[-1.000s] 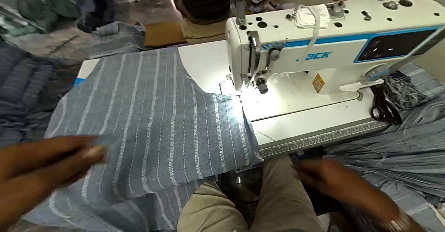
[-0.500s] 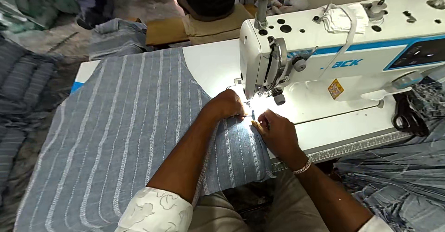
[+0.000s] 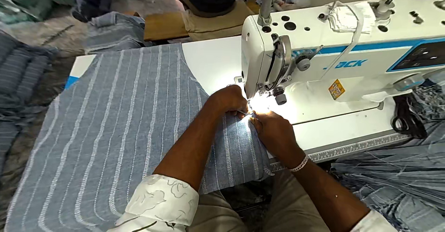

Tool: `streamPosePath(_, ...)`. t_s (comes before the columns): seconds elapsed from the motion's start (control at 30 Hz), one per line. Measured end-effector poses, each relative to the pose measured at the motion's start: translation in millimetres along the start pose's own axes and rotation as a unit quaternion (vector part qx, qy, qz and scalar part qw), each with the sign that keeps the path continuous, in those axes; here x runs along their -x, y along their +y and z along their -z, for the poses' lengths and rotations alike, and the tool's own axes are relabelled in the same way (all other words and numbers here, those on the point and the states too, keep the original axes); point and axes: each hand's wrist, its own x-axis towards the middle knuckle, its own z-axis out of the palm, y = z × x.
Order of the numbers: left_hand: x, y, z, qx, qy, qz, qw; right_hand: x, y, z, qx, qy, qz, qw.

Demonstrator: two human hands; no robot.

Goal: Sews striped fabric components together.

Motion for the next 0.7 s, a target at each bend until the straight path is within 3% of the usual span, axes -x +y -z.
streamPosePath(0.2,2.1,6.3,-0.9,-0.113,0.046,0.024,0.992,-12.7,-14.3,4.3,0.054,-0.063,-0.004,0.997)
streamPosePath(0.3,22.2,12.8,-8.3,-0.164,0.121,0.036,0.978,-17.9,-10.5,8.6,0.040,-0.091,0.016,0.995)
streamPosePath(0.43,54.6,1.4,-57.9,-0.204,0.301,-0.065,0.929,-16.4,11.1,7.7,-0.024,-0.082,0.071,0.994)
streamPosePath(0.5,61.0,-12.7,-90.2,-0.230,0.309,-0.126,0.914,-10.6,31.6,19.1,-0.092,-0.102,0.110,0.984)
streamPosePath(0.57,62.4,-25.5,-109.7,-0.253,0.283,-0.133,0.915,1.2,57.9,52.7,-0.088,-0.146,0.111,0.979)
streamPosePath(0.63,62.5,-33.6,-114.7,-0.259,0.279,-0.130,0.915,20.6,87.3,100.7,-0.059,-0.104,0.056,0.991)
streamPosePath(0.7,59.6,-37.3,-115.4,-0.256,0.278,-0.133,0.916,37.9,123.7,135.5,0.000,0.032,-0.018,0.999)
